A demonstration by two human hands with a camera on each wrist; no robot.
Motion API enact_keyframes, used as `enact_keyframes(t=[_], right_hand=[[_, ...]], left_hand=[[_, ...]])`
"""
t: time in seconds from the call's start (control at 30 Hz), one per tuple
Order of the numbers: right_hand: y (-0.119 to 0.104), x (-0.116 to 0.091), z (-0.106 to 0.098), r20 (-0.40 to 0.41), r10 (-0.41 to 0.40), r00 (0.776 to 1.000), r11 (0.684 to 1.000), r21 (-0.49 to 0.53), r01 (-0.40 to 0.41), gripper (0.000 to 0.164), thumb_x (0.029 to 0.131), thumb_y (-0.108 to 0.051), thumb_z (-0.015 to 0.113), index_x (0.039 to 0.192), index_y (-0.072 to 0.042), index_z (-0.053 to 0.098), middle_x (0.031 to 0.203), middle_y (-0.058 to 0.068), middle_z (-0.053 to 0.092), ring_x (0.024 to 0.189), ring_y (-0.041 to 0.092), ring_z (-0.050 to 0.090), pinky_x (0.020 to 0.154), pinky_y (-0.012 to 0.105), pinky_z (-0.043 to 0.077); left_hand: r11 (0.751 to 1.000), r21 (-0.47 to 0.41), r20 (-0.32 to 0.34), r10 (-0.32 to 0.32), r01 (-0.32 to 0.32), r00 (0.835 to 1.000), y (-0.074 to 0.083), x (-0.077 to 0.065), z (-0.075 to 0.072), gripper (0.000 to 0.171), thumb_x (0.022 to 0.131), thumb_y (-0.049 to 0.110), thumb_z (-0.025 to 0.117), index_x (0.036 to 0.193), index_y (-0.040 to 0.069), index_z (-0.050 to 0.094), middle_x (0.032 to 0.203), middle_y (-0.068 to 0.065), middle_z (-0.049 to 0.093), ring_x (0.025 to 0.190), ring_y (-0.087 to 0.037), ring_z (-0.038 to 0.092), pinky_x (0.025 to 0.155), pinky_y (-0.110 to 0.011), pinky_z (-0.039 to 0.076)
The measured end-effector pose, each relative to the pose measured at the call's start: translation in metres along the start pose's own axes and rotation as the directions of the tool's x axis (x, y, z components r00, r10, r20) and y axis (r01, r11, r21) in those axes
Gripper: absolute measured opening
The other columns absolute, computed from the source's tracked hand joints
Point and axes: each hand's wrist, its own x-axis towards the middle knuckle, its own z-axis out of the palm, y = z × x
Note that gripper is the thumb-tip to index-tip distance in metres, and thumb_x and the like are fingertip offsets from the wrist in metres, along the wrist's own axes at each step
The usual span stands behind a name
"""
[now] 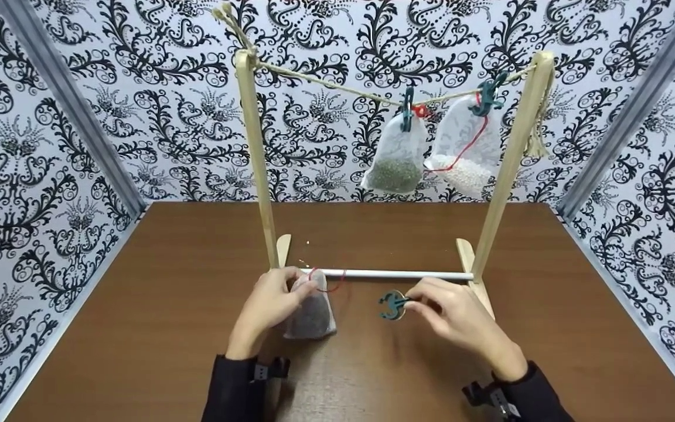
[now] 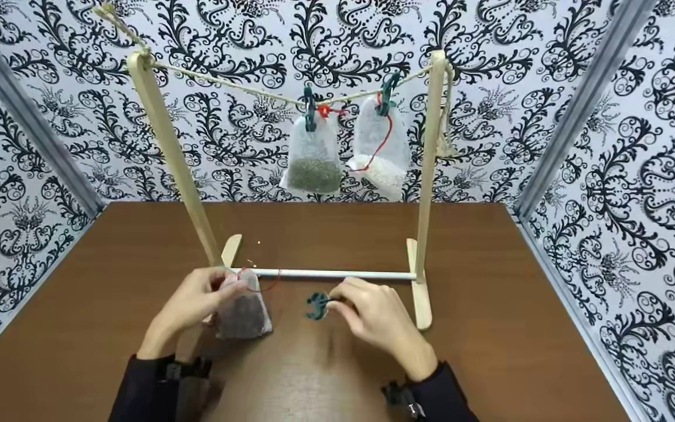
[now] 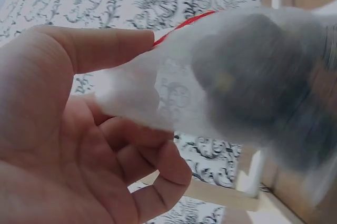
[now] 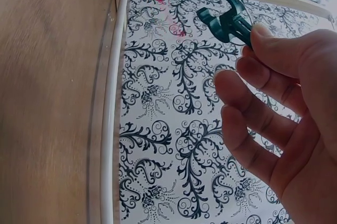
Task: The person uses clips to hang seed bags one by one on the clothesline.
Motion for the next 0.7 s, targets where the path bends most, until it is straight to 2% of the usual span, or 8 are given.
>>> enact_keyframes(t=[0.2, 0.37, 0.4, 0.47, 0.53, 0.6, 0.63, 0.7], right_hand=[[0.000, 0.011, 0.001, -0.054, -0.081, 0.995, 0.996, 0.022, 0.082, 0.020, 0.083, -0.006, 0.082, 0.096, -0.017, 0.072, 0.079, -0.010, 0.063, 0.064, -0.003, 0.051, 0.057, 0.009, 0.040], [-0.003, 0.026, -0.004, -0.077, -0.116, 0.990, 0.993, 0.005, 0.117, 0.020, 0.082, -0.005, 0.083, 0.097, -0.014, 0.072, 0.082, -0.008, 0.065, 0.066, -0.001, 0.054, 0.059, 0.013, 0.043], [-0.004, 0.030, -0.005, -0.083, -0.123, 0.989, 0.992, -0.017, 0.121, 0.020, 0.082, -0.006, 0.083, 0.097, -0.014, 0.072, 0.083, -0.009, 0.066, 0.066, 0.000, 0.055, 0.069, 0.016, 0.047], [-0.007, 0.037, -0.009, -0.092, -0.136, 0.986, 0.990, -0.056, 0.131, 0.018, 0.083, -0.009, 0.083, 0.096, -0.015, 0.072, 0.085, -0.009, 0.069, 0.067, 0.001, 0.057, 0.086, 0.030, 0.044], [-0.010, 0.045, -0.013, -0.099, -0.149, 0.984, 0.986, -0.088, 0.140, 0.017, 0.083, -0.012, 0.083, 0.096, -0.016, 0.073, 0.087, -0.009, 0.071, 0.069, 0.003, 0.060, 0.089, 0.046, 0.036], [-0.012, 0.055, -0.018, -0.114, -0.172, 0.978, 0.979, -0.131, 0.157, 0.016, 0.083, -0.016, 0.083, 0.096, -0.017, 0.073, 0.087, -0.010, 0.071, 0.067, 0.002, 0.061, 0.082, 0.041, 0.035], [-0.013, 0.061, -0.021, -0.119, -0.186, 0.975, 0.976, -0.135, 0.170, 0.015, 0.084, -0.016, 0.083, 0.095, -0.017, 0.073, 0.087, -0.009, 0.071, 0.067, 0.002, 0.061, 0.077, 0.033, 0.037], [-0.016, 0.073, -0.026, -0.122, -0.212, 0.970, 0.970, -0.147, 0.194, 0.014, 0.085, -0.016, 0.082, 0.095, -0.015, 0.073, 0.088, -0.007, 0.071, 0.065, 0.002, 0.061, 0.065, 0.020, 0.041]], left_hand=[[0.998, -0.038, -0.104, 0.047, -0.051, 0.994, 0.013, -0.003, -0.008, 0.011, 0.089, 0.022, 0.079, 0.082, 0.017, 0.073, 0.067, 0.009, 0.056, 0.061, -0.007, 0.049, 0.060, -0.021, 0.038], [0.983, -0.134, -0.232, 0.093, -0.127, 0.968, 0.022, -0.001, -0.011, 0.010, 0.088, 0.022, 0.081, 0.085, 0.014, 0.076, 0.068, 0.004, 0.061, 0.060, -0.007, 0.051, 0.057, -0.019, 0.040], [0.977, -0.149, -0.257, 0.112, -0.154, 0.960, 0.024, -0.001, -0.011, 0.011, 0.089, 0.022, 0.081, 0.085, 0.012, 0.076, 0.067, 0.002, 0.061, 0.060, -0.008, 0.051, 0.062, -0.017, 0.044], [0.968, -0.154, -0.303, 0.147, -0.201, 0.942, 0.029, 0.001, -0.013, 0.012, 0.089, 0.022, 0.080, 0.086, 0.011, 0.076, 0.068, 0.000, 0.061, 0.061, -0.007, 0.051, 0.062, -0.017, 0.044], [0.959, -0.154, -0.340, 0.175, -0.238, 0.924, 0.036, 0.003, -0.016, 0.013, 0.090, 0.022, 0.080, 0.088, 0.010, 0.076, 0.070, -0.002, 0.063, 0.062, -0.007, 0.052, 0.063, -0.017, 0.046], [0.953, -0.151, -0.370, 0.193, -0.263, 0.909, 0.044, 0.006, -0.020, 0.013, 0.090, 0.022, 0.079, 0.090, 0.009, 0.076, 0.073, -0.004, 0.066, 0.063, -0.009, 0.054, 0.064, -0.018, 0.048], [0.952, -0.148, -0.384, 0.196, -0.269, 0.902, 0.048, 0.008, -0.022, 0.013, 0.091, 0.021, 0.079, 0.091, 0.009, 0.076, 0.075, -0.005, 0.068, 0.065, -0.009, 0.056, 0.059, -0.019, 0.045], [0.946, -0.147, -0.409, 0.206, -0.287, 0.889, 0.056, 0.013, -0.025, 0.014, 0.091, 0.020, 0.078, 0.094, 0.007, 0.076, 0.079, -0.007, 0.072, 0.067, -0.010, 0.060, 0.062, -0.020, 0.048]])
